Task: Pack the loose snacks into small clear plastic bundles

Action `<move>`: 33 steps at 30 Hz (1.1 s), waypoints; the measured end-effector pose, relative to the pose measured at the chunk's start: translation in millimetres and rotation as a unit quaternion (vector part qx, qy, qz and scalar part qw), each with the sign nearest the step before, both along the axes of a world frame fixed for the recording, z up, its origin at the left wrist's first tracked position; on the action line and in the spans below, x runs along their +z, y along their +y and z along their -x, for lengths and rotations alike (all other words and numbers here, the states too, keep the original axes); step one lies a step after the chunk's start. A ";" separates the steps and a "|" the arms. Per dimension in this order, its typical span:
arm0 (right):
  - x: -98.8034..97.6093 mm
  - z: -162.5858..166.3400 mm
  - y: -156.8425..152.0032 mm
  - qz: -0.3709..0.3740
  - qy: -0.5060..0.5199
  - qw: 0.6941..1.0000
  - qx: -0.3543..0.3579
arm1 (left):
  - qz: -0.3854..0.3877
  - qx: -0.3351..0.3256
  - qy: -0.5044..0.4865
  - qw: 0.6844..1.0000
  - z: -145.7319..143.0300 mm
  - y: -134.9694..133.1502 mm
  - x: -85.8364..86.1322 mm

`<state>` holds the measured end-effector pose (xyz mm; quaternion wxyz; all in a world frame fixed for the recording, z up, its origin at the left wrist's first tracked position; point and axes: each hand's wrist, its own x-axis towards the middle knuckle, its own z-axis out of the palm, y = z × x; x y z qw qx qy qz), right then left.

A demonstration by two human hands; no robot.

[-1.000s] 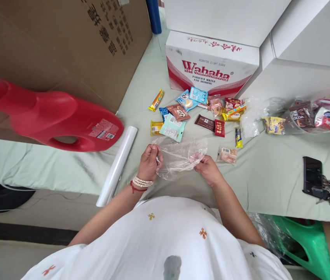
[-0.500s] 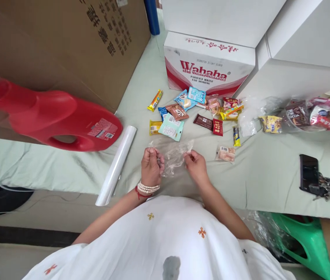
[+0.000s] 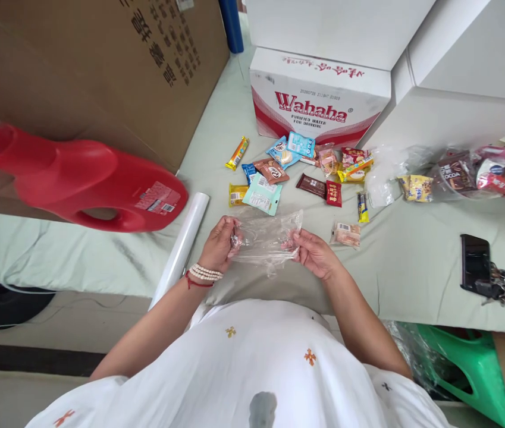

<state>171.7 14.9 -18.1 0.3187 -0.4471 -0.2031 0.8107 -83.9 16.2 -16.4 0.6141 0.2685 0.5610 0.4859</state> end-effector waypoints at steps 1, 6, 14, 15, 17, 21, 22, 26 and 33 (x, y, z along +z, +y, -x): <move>-1.1 -1.2 -1.1 -0.007 0.002 1.000 0.009 | -0.003 -0.002 0.009 1.000 1.5 0.9 -0.7; 0.9 -17.6 -5.2 -0.075 -0.061 0.993 0.074 | -0.031 -0.019 0.079 0.996 14.1 1.5 -7.2; 7.9 -27.6 -9.2 -0.057 -0.038 0.996 0.061 | -0.009 -0.114 0.198 0.974 21.9 -4.9 -22.2; 7.2 -26.8 -10.5 -0.040 -0.024 0.997 0.066 | -0.020 -0.108 0.256 0.960 23.1 -6.8 -21.6; 5.2 -25.0 -13.0 -0.008 0.001 0.997 0.077 | -0.076 -0.062 0.401 0.911 26.2 -12.1 -16.6; 1.4 -23.2 -14.6 0.028 0.045 0.995 0.081 | -0.234 0.028 0.597 0.767 26.8 -24.1 2.9; 1.2 -22.6 -14.3 0.029 0.047 0.995 0.082 | -0.276 -0.012 0.607 0.745 24.1 -26.2 6.6; 3.3 -16.9 -12.4 0.025 0.003 0.994 0.108 | -0.346 -0.320 0.568 0.675 5.6 -30.7 2.5; 5.4 -21.2 -16.1 0.015 -0.069 0.994 0.082 | -0.259 -0.403 0.616 0.626 1.5 -44.5 -30.1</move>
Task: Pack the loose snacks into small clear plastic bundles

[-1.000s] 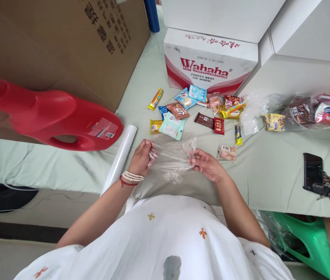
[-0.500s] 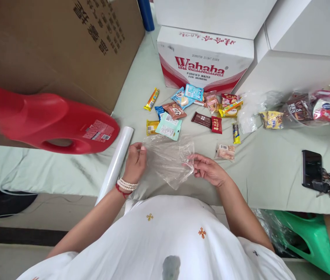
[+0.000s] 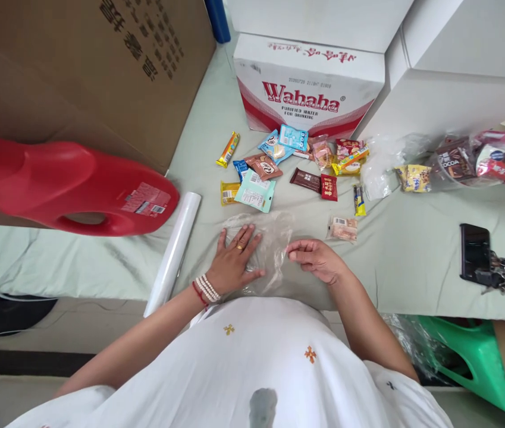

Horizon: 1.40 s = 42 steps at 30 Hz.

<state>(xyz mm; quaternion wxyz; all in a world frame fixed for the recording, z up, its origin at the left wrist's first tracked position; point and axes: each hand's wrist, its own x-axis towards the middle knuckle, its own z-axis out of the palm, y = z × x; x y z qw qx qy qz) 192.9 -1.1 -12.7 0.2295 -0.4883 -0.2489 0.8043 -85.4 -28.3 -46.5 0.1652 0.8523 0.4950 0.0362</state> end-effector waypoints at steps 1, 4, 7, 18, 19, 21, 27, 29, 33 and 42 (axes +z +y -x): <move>0.2 -1.8 -2.2 -0.009 -0.027 0.999 -0.017 | -0.001 0.003 0.004 1.000 1.7 -1.5 -0.8; 1.8 2.8 -12.0 -0.025 -0.104 0.994 -0.023 | -0.005 0.008 0.011 1.000 3.6 -3.4 0.0; 4.5 23.1 -23.4 -0.035 -0.114 0.992 0.045 | -0.013 0.010 0.014 1.000 1.7 -3.3 -0.2; 22.2 4.4 -41.7 -0.116 -0.205 0.972 0.010 | -0.024 0.021 -0.003 0.999 0.3 -4.3 -5.0; 26.0 -6.2 -44.2 -0.138 -0.232 0.963 0.008 | -0.024 0.023 -0.005 0.999 0.3 -4.2 -5.2; 32.2 -26.5 -50.0 -0.188 -0.285 0.940 0.001 | -0.024 0.026 -0.011 0.999 0.6 -4.1 -5.3; 21.5 -43.4 -67.8 -0.184 -0.205 0.957 -0.088 | -0.024 0.029 -0.017 0.999 1.8 -5.0 -4.8; 11.3 -30.3 -70.4 -0.148 -0.123 0.975 -0.115 | -0.025 0.026 -0.015 0.999 1.3 -5.0 -5.0; 5.6 -10.0 -68.7 -0.104 -0.098 0.990 -0.010 | -0.021 0.033 -0.002 0.999 1.8 -3.1 -5.3; 49.7 -79.6 -60.3 -0.129 -0.262 0.949 0.123 | -0.005 0.035 0.026 0.999 8.8 0.1 -2.5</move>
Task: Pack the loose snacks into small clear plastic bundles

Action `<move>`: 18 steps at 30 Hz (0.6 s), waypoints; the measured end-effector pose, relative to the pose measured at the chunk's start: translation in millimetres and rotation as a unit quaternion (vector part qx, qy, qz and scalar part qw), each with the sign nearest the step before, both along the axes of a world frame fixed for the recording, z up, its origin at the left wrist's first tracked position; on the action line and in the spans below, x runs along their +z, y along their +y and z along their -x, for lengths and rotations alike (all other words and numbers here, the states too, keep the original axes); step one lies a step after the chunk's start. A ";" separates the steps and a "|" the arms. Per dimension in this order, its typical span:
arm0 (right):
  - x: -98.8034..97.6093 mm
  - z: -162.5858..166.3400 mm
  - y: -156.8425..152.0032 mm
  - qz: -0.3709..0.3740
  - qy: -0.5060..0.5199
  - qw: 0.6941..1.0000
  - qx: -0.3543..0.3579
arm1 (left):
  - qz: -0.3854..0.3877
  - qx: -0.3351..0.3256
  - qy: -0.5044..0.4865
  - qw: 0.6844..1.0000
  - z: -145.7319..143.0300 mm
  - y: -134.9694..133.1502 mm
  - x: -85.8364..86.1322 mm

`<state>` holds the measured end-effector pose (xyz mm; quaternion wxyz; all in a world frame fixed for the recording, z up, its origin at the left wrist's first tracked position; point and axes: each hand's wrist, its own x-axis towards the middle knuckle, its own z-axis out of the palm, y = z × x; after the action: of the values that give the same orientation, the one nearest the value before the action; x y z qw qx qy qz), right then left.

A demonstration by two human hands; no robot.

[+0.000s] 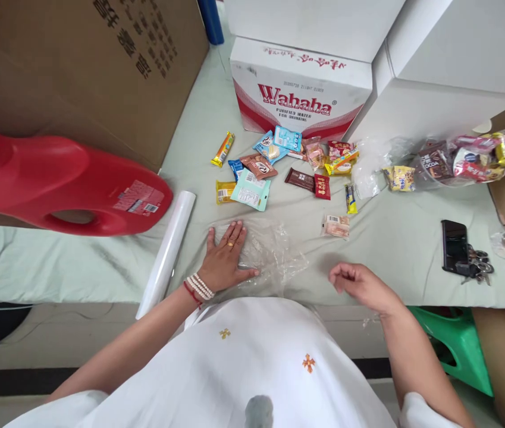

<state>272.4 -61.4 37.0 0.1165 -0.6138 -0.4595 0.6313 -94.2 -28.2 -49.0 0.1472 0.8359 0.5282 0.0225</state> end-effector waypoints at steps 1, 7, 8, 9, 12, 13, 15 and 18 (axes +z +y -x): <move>-3.6 2.6 4.0 -0.022 -0.032 0.999 -0.025 | 0.002 0.000 0.001 1.000 -0.2 0.1 0.2; -44.6 67.9 17.6 0.027 0.131 0.988 -0.072 | 0.016 0.017 0.015 1.000 -2.3 1.4 1.3; -48.1 75.2 15.9 0.054 0.173 0.982 -0.061 | 0.018 0.018 0.016 1.000 -2.2 1.7 1.5; -49.6 79.0 13.5 0.072 0.195 0.977 -0.052 | 0.019 0.019 0.016 1.000 -2.1 1.9 1.7; -42.8 68.0 3.2 0.083 0.169 0.982 -0.038 | 0.024 0.019 0.015 0.999 -1.0 2.4 2.5; -37.8 57.5 -0.6 0.077 0.147 0.986 -0.030 | 0.025 0.018 0.014 0.999 -0.6 2.4 2.9; -27.0 29.1 -7.6 0.056 0.096 0.994 0.000 | 0.028 0.014 0.014 0.999 0.2 2.1 3.5; -15.1 -15.5 -10.6 0.019 -0.033 0.996 0.082 | 0.031 0.008 0.018 0.999 0.8 1.3 3.9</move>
<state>287.9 -72.0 22.0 0.0379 -0.5968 -0.4996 0.6267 -94.9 -26.9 -45.1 0.1632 0.8271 0.5378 -0.0077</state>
